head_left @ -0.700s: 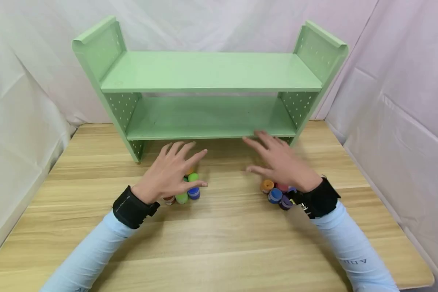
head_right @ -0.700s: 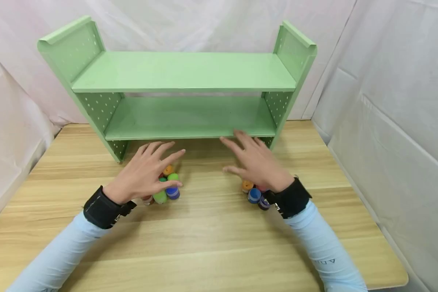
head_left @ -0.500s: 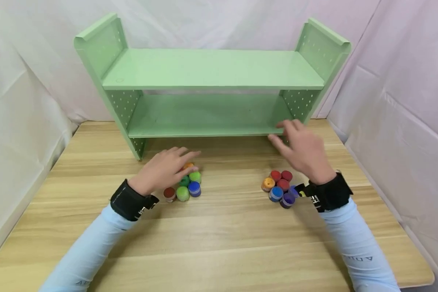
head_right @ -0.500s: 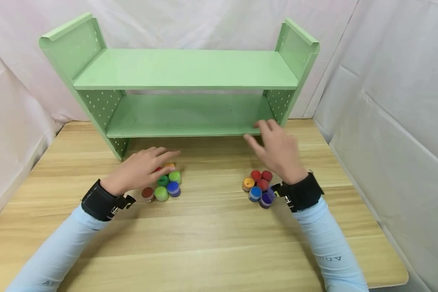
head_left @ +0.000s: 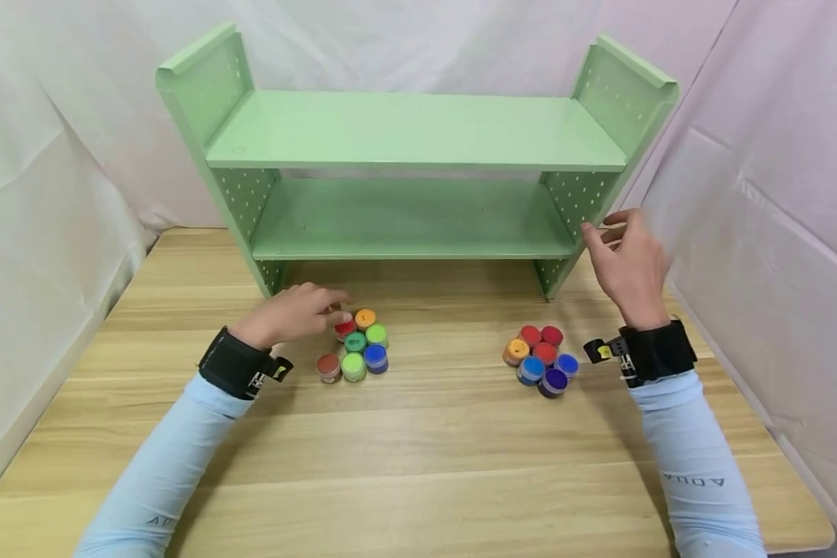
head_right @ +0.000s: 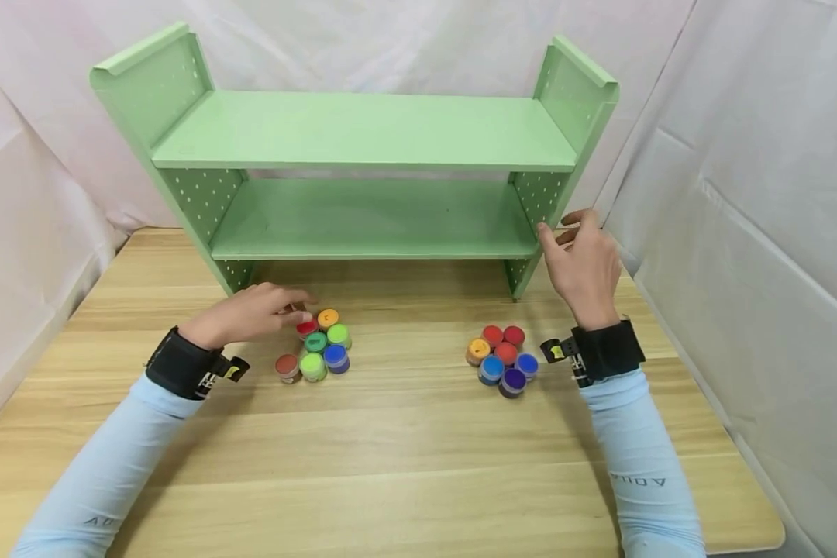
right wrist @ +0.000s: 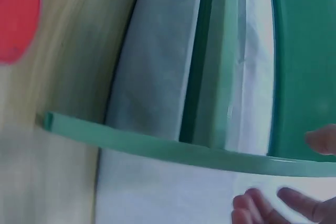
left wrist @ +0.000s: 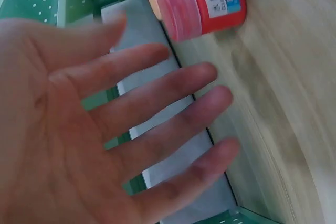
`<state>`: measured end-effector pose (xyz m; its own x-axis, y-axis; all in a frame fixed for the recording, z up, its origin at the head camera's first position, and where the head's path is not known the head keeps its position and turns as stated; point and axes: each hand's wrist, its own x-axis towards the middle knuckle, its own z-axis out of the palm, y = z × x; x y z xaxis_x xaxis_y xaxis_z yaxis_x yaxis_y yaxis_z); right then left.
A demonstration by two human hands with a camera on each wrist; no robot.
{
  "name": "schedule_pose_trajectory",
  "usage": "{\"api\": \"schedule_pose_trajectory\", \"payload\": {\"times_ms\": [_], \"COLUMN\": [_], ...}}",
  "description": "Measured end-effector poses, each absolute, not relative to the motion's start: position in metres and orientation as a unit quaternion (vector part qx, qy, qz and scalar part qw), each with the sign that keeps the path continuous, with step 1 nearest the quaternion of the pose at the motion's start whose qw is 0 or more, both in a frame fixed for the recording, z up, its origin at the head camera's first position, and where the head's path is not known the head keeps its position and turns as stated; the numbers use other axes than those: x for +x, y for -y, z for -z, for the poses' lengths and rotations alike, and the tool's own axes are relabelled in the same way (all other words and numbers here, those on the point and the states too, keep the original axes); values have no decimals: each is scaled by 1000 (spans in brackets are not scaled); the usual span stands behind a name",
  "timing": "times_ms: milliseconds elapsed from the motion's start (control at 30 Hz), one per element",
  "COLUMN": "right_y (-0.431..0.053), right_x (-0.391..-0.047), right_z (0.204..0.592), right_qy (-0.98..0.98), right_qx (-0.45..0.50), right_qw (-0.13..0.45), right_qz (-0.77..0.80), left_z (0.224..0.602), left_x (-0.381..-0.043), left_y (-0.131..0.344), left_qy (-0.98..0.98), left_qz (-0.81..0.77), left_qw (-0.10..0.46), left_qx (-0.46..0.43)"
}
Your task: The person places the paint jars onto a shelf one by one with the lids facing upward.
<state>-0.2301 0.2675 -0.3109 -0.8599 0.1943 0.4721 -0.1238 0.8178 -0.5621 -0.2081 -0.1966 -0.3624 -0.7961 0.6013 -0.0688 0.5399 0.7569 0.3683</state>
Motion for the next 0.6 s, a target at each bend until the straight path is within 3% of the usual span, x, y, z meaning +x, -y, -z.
{"api": "schedule_pose_trajectory", "payload": {"times_ms": [167, 600], "right_y": [-268, -266], "right_x": [-233, -231], "right_z": [314, 314], "right_qy": [917, 922], "right_qx": [-15, 10], "right_qw": [243, 227], "right_qz": [-315, -313], "left_z": [361, 375], "left_x": [-210, -219], "left_y": [201, 211], "left_qy": [-927, -936], "left_qz": [-179, -181], "left_qw": [135, 137], "left_qx": [301, 269]}}
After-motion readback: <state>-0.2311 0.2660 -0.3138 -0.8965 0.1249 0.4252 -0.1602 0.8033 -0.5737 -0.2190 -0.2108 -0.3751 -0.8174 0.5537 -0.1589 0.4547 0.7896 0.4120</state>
